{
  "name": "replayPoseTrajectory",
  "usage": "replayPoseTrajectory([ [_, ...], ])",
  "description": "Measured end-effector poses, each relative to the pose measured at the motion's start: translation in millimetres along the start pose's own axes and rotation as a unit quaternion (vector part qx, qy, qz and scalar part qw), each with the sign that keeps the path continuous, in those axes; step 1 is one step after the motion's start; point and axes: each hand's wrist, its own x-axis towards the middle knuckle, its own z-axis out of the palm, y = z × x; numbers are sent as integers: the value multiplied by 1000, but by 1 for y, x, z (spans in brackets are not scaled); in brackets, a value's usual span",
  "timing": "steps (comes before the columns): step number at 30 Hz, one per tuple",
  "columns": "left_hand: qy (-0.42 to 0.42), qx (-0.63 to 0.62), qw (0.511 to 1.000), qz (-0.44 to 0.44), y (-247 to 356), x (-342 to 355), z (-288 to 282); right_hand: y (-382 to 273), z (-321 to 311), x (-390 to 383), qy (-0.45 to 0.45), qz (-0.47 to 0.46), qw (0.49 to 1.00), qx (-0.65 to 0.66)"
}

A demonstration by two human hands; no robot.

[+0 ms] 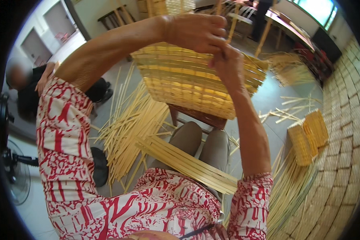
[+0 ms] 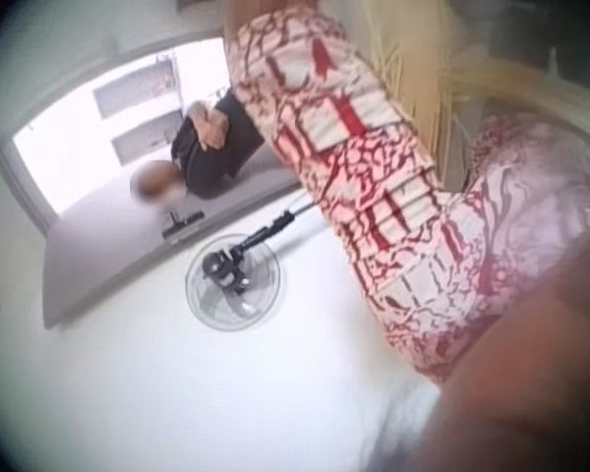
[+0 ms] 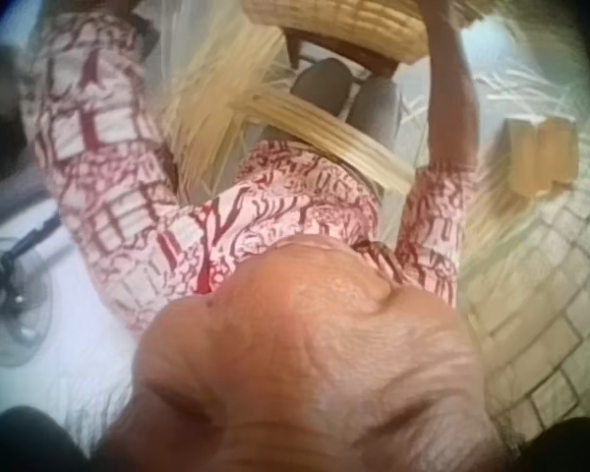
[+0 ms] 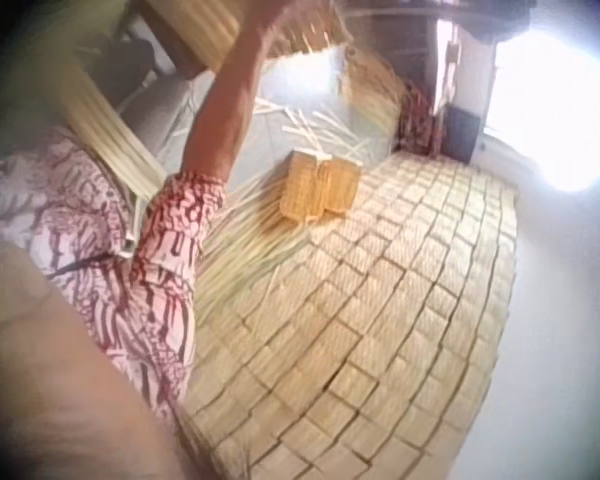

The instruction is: The person weaves a basket by hand, interlacing thin bamboo strips through a pre-formed frame. The person repeatedly threads the strips over and under the vertical ribs to build up the basket walls.

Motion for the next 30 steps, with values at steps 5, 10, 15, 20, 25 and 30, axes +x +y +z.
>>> replayPoseTrajectory([
  [5,1,-35,999,-1,-3,3,0,3,4,2,26,-6,1000,-10],
  [10,50,-72,996,-21,-2,5,3,15,7,7,32,-19,999,-8],
  [15,-53,6,992,-112,22,3,-11,39,28,20,85,-123,986,-68],
  [20,-25,41,976,-210,47,24,8,58,18,22,112,-86,986,-83],
  [25,-101,50,972,-204,48,32,8,55,15,28,109,-57,991,-46],
  [30,-88,118,932,-332,73,28,10,53,27,38,91,-39,995,-12],
])
